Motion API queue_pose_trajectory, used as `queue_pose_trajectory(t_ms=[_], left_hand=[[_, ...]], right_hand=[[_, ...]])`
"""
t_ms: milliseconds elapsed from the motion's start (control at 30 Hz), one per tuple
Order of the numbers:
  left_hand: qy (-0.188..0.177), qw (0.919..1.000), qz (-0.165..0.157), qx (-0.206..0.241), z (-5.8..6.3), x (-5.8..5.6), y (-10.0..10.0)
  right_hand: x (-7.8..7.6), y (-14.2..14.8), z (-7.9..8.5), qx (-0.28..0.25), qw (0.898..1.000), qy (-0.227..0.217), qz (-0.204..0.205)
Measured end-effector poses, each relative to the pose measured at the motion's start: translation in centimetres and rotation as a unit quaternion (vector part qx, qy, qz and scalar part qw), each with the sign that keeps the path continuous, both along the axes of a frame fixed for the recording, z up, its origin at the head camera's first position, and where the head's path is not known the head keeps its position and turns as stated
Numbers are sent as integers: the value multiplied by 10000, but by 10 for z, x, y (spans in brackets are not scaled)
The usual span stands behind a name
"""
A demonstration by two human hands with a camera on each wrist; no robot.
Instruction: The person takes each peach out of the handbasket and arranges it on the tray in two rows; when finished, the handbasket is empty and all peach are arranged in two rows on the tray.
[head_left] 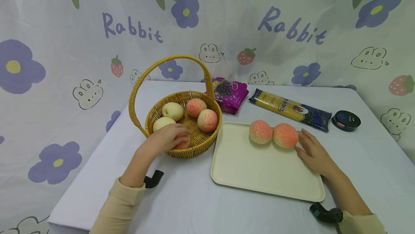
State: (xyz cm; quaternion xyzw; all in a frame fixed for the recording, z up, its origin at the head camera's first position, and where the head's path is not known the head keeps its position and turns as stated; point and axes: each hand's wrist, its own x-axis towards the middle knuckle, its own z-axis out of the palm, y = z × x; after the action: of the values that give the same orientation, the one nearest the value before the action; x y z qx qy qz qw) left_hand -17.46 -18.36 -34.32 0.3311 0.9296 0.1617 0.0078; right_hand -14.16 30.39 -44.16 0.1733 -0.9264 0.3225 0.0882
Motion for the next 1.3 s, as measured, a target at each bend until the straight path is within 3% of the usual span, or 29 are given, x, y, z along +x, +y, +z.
queue_pose_trajectory(t_ms=[167,367,633,733,800,867,900,967,1067,1167,1300], left_hand=[[86,9998,-115,-102,-2,4,-2],[379,9968,-375,-596,1,6,-5],[152,9969,-521,-564,13,11,-5],[-212,9981,-278,-505,16,14,-4],[-1103,9931,323,-217,17,16,-3],[-2018,9737,1043,189,19,16,-2],[-2413,9596,1391,397,19,16,-1],[-2927,9354,1863,680,20,15,0],[-3182,9247,1954,742,22,13,-1],[-3590,9000,2169,1183,22,11,-1],[-4371,8352,2221,2491,18,8,5]], right_hand=[[0,1,0,-5,10000,18,2],[0,2,-1,34,9999,-39,-94],[0,1,-1,-47,10000,-52,-43],[1,0,-1,-82,9999,-120,-40],[1,0,-1,-92,9999,-134,-32],[0,0,-1,-105,9999,-118,-27],[0,-1,-1,-107,9999,-99,-17],[0,0,-1,-107,9999,-72,-10],[0,1,-1,-108,9999,-68,-5],[0,1,-2,-105,9999,-69,14],[-1,1,-3,-132,9999,-71,49]])
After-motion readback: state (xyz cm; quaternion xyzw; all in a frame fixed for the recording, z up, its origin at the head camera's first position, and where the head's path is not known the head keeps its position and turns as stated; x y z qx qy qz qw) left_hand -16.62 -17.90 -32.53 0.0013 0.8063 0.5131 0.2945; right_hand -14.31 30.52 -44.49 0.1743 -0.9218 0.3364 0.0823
